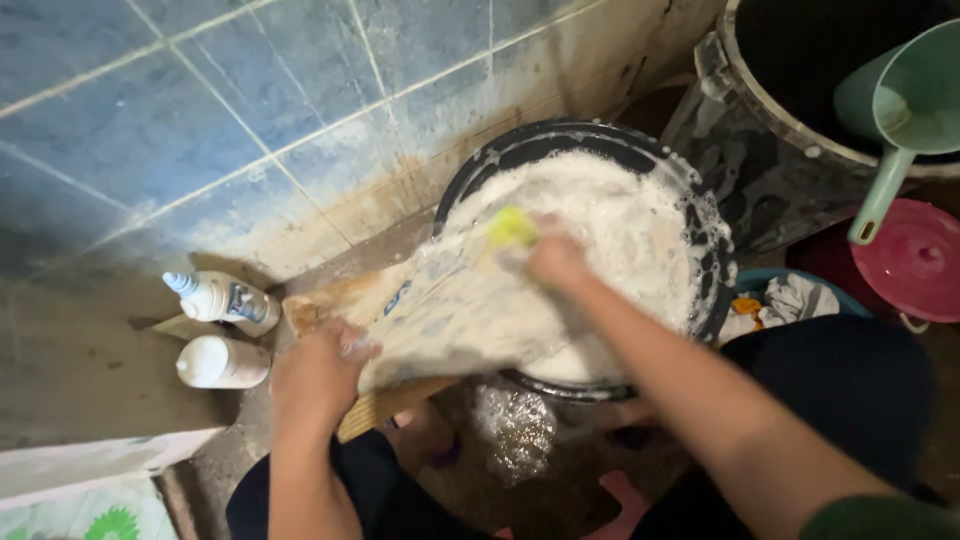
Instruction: The person hand washes clothes by scrubbing garments on a washboard with a brush and soapy water from a bucket and wringing them out by hand.
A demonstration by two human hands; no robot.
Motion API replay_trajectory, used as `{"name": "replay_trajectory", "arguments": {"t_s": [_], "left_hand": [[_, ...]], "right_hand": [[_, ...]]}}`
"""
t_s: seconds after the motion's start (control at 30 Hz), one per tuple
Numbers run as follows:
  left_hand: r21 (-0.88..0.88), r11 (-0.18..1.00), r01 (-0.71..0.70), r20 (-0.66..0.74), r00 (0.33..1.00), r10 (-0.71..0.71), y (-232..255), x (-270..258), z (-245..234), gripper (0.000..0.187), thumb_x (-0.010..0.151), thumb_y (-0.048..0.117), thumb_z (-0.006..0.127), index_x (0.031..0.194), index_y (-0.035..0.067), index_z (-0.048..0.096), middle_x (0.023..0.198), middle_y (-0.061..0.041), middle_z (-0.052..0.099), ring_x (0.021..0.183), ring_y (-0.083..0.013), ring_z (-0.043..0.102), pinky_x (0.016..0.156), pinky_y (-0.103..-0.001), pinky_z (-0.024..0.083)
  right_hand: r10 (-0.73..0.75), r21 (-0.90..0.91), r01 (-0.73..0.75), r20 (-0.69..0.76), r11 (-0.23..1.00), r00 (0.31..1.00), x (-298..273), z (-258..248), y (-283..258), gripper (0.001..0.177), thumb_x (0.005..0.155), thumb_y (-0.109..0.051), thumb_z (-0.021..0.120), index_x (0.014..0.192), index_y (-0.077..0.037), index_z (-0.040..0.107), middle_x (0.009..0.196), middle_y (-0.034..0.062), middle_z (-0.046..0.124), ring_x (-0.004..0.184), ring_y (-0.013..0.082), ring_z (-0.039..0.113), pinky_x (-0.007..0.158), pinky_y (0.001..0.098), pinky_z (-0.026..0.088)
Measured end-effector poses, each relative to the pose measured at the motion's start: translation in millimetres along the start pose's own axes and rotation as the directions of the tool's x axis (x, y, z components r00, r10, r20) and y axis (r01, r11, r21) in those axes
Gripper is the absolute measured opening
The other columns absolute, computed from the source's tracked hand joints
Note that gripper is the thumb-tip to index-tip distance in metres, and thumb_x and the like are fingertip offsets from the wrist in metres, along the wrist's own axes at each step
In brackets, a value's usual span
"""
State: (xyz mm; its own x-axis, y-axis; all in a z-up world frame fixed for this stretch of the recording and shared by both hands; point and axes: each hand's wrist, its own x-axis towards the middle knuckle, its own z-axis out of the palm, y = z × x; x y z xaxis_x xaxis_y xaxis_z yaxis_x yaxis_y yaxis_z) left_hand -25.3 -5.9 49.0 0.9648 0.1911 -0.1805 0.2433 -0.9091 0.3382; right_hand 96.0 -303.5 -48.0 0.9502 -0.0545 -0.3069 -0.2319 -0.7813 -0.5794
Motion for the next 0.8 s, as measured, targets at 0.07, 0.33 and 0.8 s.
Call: {"name": "replay_trajectory", "arguments": {"t_s": [0.07, 0.33, 0.8], "left_hand": [[-0.015, 0.999, 0.03, 0.007, 1.0, -0.03, 2.0, -3.0, -0.4, 0.04, 0.081, 0.046, 0.077, 0.103, 0.013, 0.073, 0.1, -0.019, 0.075, 0.098, -0.0402, 0.071, 0.081, -0.051, 0.053], [0.006, 0.997, 0.072, 0.061, 0.995, -0.072, 0.2, -2.8, -0.1, 0.037, 0.078, 0.042, 0.08, 0.101, 0.015, 0.073, 0.1, -0.021, 0.074, 0.1, -0.0399, 0.07, 0.085, -0.051, 0.052], [0.051, 0.997, 0.053, 0.069, 0.996, -0.057, 2.0, 0.1, -1.2, 0.037, 0.08, 0.044, 0.079, 0.107, 0.019, 0.076, 0.106, -0.016, 0.075, 0.104, -0.0363, 0.071, 0.086, -0.049, 0.054]], "right_hand": [[0.012, -0.121, -0.01, 0.015, 0.993, 1.0, -3.6, -9.8, -10.7, 0.081, 0.082, -0.048, 0.073, 0.151, -0.017, 0.042, 0.131, 0.0149, 0.063, 0.114, 0.0295, 0.065, 0.098, 0.0429, 0.052], [-0.329, 0.083, 0.324, 0.05, 0.942, 0.943, -55.1, 71.0, -39.9, 0.069, 0.087, -0.039, 0.073, 0.148, -0.015, 0.048, 0.138, 0.0165, 0.056, 0.119, 0.0303, 0.061, 0.101, 0.0425, 0.048], [-0.252, 0.175, 0.247, 0.004, 0.953, 0.968, -71.9, 78.1, -16.3, 0.074, 0.081, -0.014, 0.05, 0.155, -0.021, 0.046, 0.139, 0.0132, 0.062, 0.116, 0.0276, 0.069, 0.098, 0.0378, 0.057]]}}
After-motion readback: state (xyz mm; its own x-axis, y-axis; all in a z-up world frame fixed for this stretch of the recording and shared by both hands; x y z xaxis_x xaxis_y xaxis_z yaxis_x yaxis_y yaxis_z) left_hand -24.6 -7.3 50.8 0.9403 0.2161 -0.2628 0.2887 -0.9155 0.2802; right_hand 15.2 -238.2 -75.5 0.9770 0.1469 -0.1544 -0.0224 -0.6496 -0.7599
